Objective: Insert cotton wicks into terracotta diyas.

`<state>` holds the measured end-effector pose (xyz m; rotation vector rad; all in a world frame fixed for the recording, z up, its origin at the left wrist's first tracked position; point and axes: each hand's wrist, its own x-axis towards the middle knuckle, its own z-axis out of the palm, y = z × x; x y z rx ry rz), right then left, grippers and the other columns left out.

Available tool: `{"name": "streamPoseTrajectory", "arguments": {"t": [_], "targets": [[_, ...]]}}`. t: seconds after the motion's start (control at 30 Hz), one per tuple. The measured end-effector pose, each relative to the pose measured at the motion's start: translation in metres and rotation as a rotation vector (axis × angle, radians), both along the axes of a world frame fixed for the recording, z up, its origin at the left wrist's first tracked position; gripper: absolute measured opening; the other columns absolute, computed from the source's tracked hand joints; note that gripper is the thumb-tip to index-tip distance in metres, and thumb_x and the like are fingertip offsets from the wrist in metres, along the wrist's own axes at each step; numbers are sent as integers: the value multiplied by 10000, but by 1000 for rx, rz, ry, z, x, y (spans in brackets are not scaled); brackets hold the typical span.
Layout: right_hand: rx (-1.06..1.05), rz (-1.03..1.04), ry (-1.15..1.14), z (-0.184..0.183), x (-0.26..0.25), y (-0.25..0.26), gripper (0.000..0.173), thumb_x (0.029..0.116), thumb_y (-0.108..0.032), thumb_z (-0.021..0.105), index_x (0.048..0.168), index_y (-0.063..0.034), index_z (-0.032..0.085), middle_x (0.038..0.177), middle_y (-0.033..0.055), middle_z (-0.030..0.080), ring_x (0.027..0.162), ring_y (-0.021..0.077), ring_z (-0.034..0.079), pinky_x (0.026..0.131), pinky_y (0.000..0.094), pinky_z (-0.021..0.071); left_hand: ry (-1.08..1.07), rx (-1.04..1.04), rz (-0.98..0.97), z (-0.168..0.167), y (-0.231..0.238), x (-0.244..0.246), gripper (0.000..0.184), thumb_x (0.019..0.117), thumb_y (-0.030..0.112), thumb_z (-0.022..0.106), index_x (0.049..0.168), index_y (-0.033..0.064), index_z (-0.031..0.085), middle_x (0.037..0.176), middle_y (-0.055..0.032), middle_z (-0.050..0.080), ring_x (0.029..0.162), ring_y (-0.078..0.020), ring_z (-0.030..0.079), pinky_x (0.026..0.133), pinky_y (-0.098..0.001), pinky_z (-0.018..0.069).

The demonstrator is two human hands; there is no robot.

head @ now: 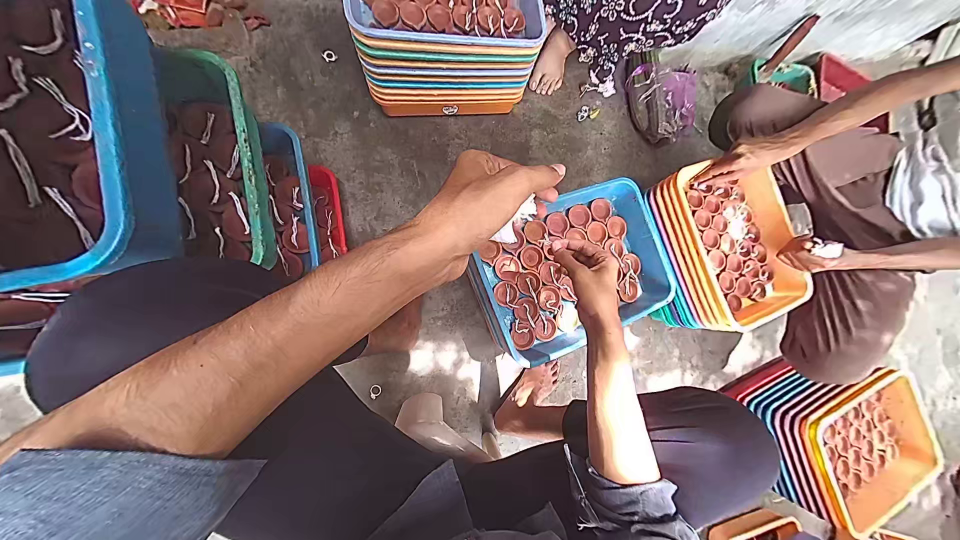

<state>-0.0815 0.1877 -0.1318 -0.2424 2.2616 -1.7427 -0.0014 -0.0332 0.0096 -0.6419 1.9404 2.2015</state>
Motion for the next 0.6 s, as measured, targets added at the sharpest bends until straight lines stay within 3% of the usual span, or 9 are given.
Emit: {"name": "streamPoseTrajectory", "arguments": {"t": [0.07, 0.2, 0.33, 0.6], "targets": [[88, 12, 57, -29, -2, -15, 134, 962, -176, 743, 1041, -69, 756, 903, 30, 743, 747, 93, 679, 704, 294, 578, -16, 39, 21, 4, 3, 13, 400, 1012, 490, 587, 957, 134, 760, 779, 4, 686, 575, -81, 583, 503, -213, 460], [381, 83, 193, -77, 3, -32, 155, 974, -228, 718, 1037, -98, 775, 960, 71, 750, 775, 199, 705, 714, 457, 594, -13, 56, 39, 10, 2, 16, 406, 1011, 499, 580, 918, 142, 749, 759, 6, 674, 566, -82, 576, 504, -216, 456], [587, 122, 267, -92, 12, -30, 179, 961, -193, 709, 1054, -56, 778, 1061, 149, 720, 1024, 315, 683, 943, 548, 532, 26, 48, 71, 7, -6, -2, 361, 1056, 356, 574, 931, 80, 771, 817, -7, 722, 628, -78, 615, 552, -222, 487], [710, 165, 240, -95, 22, -22, 177, 947, -230, 709, 975, -71, 782, 920, 128, 715, 906, 309, 685, 858, 552, 543, 50, 28, 50, 11, -5, -3, 360, 1058, 343, 570, 920, 81, 775, 816, -4, 727, 654, -79, 630, 567, -241, 497]]}}
